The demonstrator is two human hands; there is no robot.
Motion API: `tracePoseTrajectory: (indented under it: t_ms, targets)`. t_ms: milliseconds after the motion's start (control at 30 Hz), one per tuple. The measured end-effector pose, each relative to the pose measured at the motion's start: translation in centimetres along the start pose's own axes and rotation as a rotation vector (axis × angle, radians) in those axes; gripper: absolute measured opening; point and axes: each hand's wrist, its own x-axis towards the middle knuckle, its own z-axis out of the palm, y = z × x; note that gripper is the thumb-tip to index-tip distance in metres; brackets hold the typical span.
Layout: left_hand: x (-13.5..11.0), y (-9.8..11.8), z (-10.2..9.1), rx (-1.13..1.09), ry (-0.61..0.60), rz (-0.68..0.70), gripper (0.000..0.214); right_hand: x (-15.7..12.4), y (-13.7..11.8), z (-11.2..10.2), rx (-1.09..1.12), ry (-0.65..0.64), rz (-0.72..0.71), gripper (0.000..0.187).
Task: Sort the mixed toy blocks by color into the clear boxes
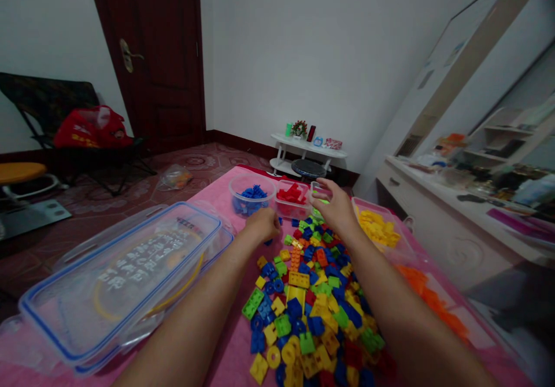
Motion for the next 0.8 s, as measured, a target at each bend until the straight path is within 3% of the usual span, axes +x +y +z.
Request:
tracePoseTrajectory:
  t_ms: [67, 233, 367, 500, 567, 667, 800]
  targets:
    - [0.2, 0.2, 0.2, -0.012, 0.0, 0.038, 0.02, -0.7, 0.3, -0.1, 0.024, 0.01, -0.007, 0.051]
    - [0.5, 0.9, 1.5, -0.1, -0.017, 0.224, 0.021, -3.8, 1.9, -0.8, -0.134, -0.127, 0.04, 0.02]
    - [0.5, 1.1, 2.3, -0.168, -0.117, 0.319, 0.025, -6.4, 2.6, -0.8, -0.19, -0.295, 0.085, 0.022]
    - [0.3, 1.3, 2.2, -0.151, -0.135, 0.336, 0.024, -8.1, 2.3, -0.3, -0.276, -0.513, 0.001, 0.034]
    - [0.1, 1.5, 2.0, -0.136, -0.177, 0.344, 0.022, -8.4, 2.1, -0.3, -0.345, -0.523, -0.031, 0.037]
    - [-0.4, 2.0, 1.6, -0.078, -0.231, 0.34, 0.023, -8.3, 2.0, -0.8, -0.49, -0.443, 0.029, 0.034]
    - [-1.3, 3.0, 1.4, 0.097, -0.194, 0.279, 0.034, -8.4, 2.3, -1.7, -0.624, -0.393, 0.102, 0.032]
